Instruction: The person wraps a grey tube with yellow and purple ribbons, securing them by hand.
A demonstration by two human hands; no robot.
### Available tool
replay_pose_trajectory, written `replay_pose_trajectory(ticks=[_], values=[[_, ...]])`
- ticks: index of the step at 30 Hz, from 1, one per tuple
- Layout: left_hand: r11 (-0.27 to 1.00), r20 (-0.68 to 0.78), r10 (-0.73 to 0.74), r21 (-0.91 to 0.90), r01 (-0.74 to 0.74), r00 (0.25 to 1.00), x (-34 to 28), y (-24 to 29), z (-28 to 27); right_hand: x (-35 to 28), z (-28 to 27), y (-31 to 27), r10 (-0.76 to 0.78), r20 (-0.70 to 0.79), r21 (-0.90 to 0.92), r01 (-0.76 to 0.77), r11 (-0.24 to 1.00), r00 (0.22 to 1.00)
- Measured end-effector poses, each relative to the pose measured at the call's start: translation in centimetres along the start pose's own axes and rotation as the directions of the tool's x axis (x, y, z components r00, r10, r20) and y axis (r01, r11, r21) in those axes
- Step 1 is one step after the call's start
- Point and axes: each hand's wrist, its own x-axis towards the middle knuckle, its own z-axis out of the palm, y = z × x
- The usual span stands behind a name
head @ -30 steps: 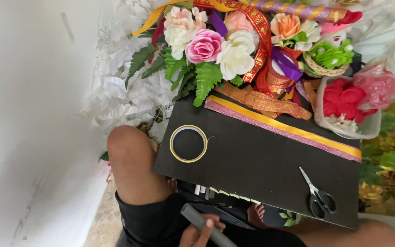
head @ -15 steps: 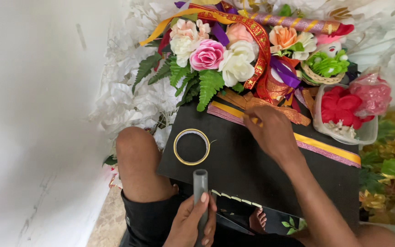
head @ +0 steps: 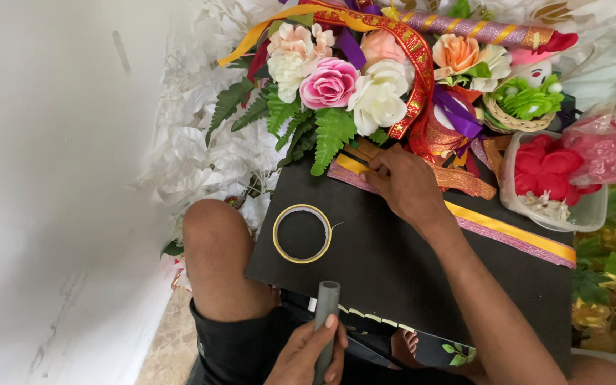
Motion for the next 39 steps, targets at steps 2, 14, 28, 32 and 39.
replay_pose_trajectory(ticks=[2, 14, 28, 32, 39], values=[[1.000, -0.015, -0.005, 0.028, 0.006, 1.000, 0.1, 0.2, 0.2, 0.0, 0.1, 0.4, -0.003, -0.017, -0.005, 0.003, 1.000, 1.000], [0.993, 0.200, -0.092, 0.096, 0.074, 0.975, -0.4, 2.9, 3.7, -3.3, -3.8, 0.7, -0.376, -0.358, -0.062, 0.381, 0.923, 0.855], [0.889, 0.474, -0.071, 0.430, -0.160, 0.877, 1.8, 7.2, 16.1, -22.0, -14.8, -0.1, -0.058, -0.364, 0.423, 0.221, 0.879, 0.929], [0.808, 0.463, -0.024, 0.530, -0.256, 0.886, 0.5, 6.9, 19.2, -23.0, -13.7, -0.8, 0.030, -0.368, 0.434, 0.143, 0.889, 0.929], [0.703, 0.437, 0.042, 0.627, -0.337, 0.899, 0.8, 7.1, 20.5, -26.8, -13.9, 1.3, 0.148, -0.322, 0.469, 0.022, 0.883, 0.935]])
